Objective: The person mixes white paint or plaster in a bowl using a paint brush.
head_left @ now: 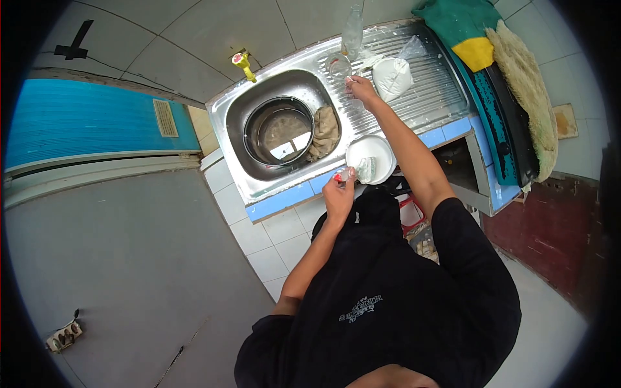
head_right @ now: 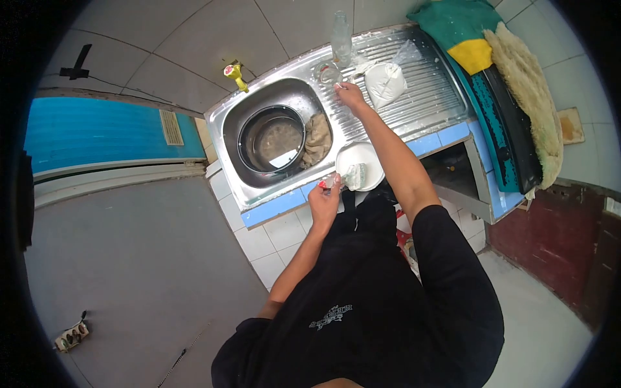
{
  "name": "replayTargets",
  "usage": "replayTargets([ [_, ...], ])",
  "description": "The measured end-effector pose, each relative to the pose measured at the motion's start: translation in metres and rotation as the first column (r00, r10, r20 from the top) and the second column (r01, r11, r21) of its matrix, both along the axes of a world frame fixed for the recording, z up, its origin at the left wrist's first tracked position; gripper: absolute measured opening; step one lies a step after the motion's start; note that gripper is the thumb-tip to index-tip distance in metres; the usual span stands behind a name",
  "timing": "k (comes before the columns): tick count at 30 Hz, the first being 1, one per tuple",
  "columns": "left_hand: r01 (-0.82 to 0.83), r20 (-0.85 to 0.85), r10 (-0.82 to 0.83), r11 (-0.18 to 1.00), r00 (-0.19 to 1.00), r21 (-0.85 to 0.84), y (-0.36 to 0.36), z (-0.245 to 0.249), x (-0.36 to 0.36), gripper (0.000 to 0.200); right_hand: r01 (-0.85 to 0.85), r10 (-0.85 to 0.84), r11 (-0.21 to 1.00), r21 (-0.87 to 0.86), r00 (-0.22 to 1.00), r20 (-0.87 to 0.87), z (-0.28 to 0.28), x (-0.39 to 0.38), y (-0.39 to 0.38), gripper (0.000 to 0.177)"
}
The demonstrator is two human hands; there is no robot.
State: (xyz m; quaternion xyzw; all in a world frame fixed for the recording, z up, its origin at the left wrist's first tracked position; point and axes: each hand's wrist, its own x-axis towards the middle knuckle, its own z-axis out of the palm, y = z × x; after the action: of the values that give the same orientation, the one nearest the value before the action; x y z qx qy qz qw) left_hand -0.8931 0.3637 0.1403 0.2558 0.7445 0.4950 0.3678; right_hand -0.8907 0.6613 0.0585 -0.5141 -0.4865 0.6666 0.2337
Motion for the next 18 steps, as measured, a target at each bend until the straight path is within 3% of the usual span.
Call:
replayTargets([
  [2, 0.024, 0.0, -0.024, 0.999, 1.0, -0.045, -0.001, 0.001, -0.001, 0.031, 0.019, -0.019, 0.999, -0.047, 1.0, -0.006, -0.012, -0.005, 0.004, 0.037],
  [4, 0.0, 0.011, -0.001, 1.0, 1.0, 0.022, -0.002, -0.001, 0.002, 0.029, 0.061, -0.061, 0.994, -0.091, 0.998, 0.001, -0.018, -0.006, 0.005, 0.025],
  [8, -0.028, 0.044, 0.025, 0.998, 0.999, 0.063, 0.0, -0.005, 0.002, 0.029, 0.05, -0.059, 0.983, -0.179, 0.997, -0.041, -0.025, 0.0, 0.007, 0.025],
  [11, -0.002, 0.037, 0.001, 1.0, 0.999, 0.024, 0.002, -0.003, 0.001, 0.029, -0.017, 0.0, 0.978, -0.21, 0.997, -0.078, -0.03, 0.006, 0.01, 0.035],
  [14, 0.039, -0.074, -0.035, 0.998, 0.997, 0.056, 0.008, -0.001, 0.0, 0.03, 0.008, -0.01, 0.983, -0.182, 1.0, -0.007, -0.019, 0.009, 0.007, 0.037],
  [16, 0.095, -0.141, -0.093, 0.995, 0.986, 0.007, 0.012, 0.01, -0.002, 0.027, -0.035, 0.042, 0.998, -0.057, 0.992, 0.122, -0.015, 0.013, 0.003, 0.043],
  [18, 0.117, -0.226, -0.103, 0.992, 0.969, 0.047, 0.014, 0.007, -0.002, 0.026, -0.035, 0.039, 0.999, -0.036, 0.992, 0.123, -0.012, 0.022, -0.001, 0.048],
])
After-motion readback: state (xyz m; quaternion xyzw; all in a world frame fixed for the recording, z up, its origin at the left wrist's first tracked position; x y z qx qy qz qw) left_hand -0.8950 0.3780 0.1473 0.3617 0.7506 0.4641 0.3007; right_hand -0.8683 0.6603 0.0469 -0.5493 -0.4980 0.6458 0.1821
